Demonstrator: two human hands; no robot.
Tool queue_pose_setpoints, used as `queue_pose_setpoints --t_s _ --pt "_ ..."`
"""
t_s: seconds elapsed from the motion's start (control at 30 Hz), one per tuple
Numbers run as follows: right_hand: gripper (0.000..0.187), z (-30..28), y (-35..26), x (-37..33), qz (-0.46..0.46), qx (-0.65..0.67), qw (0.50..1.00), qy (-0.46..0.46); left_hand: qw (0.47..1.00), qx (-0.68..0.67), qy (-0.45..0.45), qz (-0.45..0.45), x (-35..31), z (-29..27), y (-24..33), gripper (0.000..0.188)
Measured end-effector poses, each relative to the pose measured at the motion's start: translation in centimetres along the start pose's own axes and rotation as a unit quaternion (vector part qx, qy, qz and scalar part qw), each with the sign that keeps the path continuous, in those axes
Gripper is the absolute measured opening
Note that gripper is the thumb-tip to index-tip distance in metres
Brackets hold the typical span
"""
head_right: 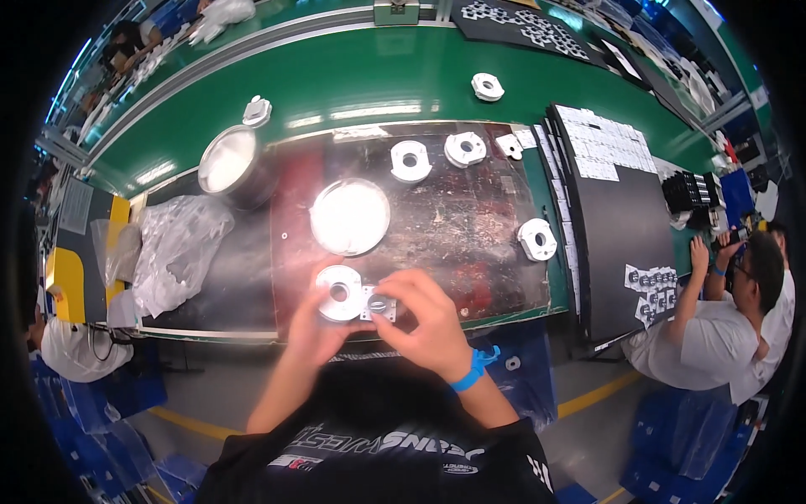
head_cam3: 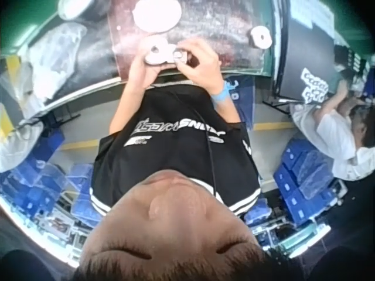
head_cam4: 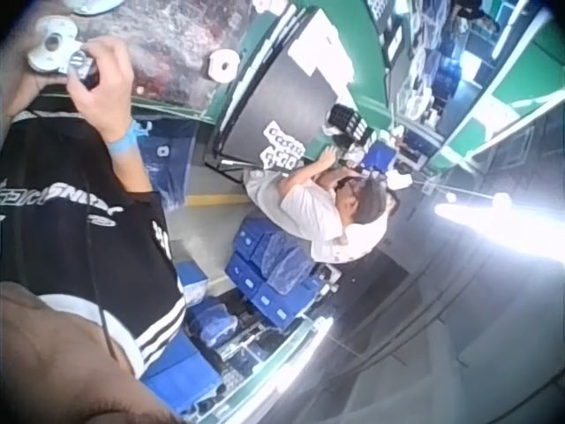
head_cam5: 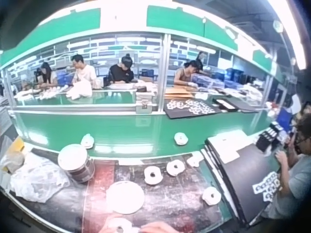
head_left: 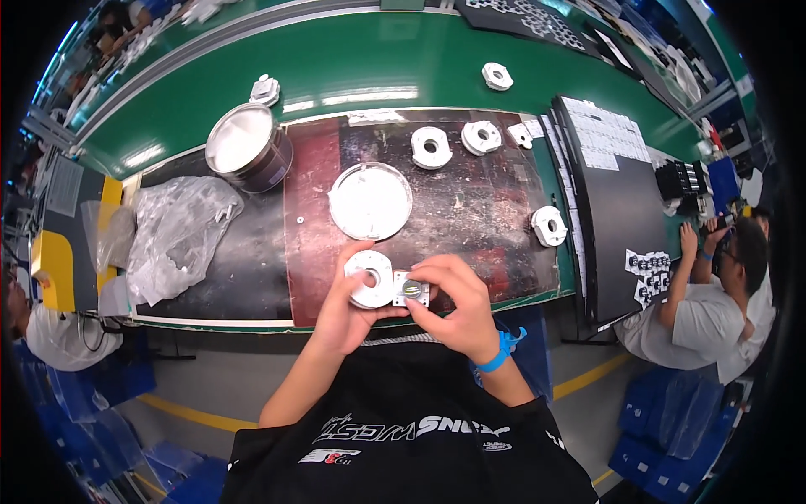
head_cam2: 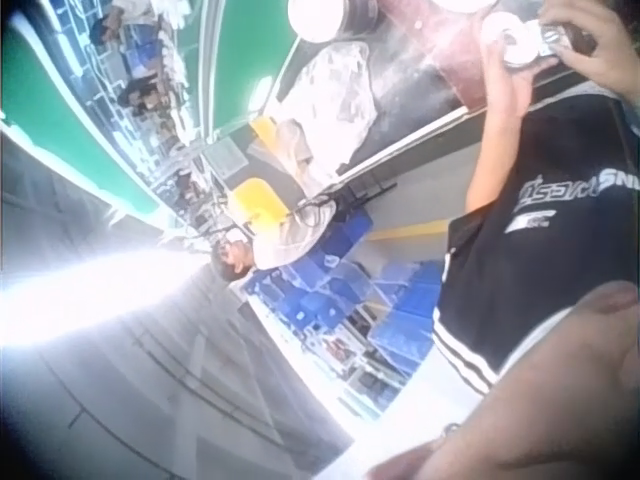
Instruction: Manually assemble plastic and metal components for light fixtures at a factory workbench.
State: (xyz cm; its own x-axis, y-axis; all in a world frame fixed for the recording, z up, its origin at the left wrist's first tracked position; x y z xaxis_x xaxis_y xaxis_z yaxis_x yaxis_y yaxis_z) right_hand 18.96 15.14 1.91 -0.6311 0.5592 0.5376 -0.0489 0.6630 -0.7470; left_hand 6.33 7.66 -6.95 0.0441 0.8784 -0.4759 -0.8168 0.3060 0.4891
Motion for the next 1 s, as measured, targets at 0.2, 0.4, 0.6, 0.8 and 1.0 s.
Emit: queue_pose_setpoints --t_s 0.2,0.4,0.6,0.8,1.0 --pt "0.038 1.6 1.6 -0.3 0.043 0.047 0.998 -0.018 0.999 -0.022 0.03 0.012 0.1 -1.0 -0.7 0.075" --pt "0.061 3.5 4.3 -2.7 0.119 0.352 0.923 0.102 0.998 -0.041 0.036 0.012 0.5 -1.1 -1.5 0.078" --pt "0.07 5.0 5.6 -3.9 0.11 0.423 0.894 0.103 0.997 -0.067 0.028 -0.004 0.4 -0.8 -2.0 0.079" --pt "0.072 3.9 4.7 -2.8 0.148 0.384 0.904 0.119 0.999 -0.038 0.002 0.029 -0.1 -0.6 -0.7 0.052" --pt "0.041 2.2 -0.6 1.9 -0.001 0.006 0.996 -0.091 0.999 -0.013 0.022 0.043 -0.2 -1.6 -0.2 0.034"
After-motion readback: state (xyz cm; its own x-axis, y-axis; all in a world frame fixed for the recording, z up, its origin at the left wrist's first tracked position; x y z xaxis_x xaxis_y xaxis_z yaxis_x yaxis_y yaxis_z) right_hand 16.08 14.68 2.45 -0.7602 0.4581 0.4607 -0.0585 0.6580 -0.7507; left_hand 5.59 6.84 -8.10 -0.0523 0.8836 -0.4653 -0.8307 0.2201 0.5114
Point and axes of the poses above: each hand's wrist, its own x-axis towards the middle knuckle, its own z-axis out of the palm, y = z × x, the point moved 9 cm from there along x, towards the middle knuckle, and after that the axes turned 14 degrees about -z, right-handed, at the moved point
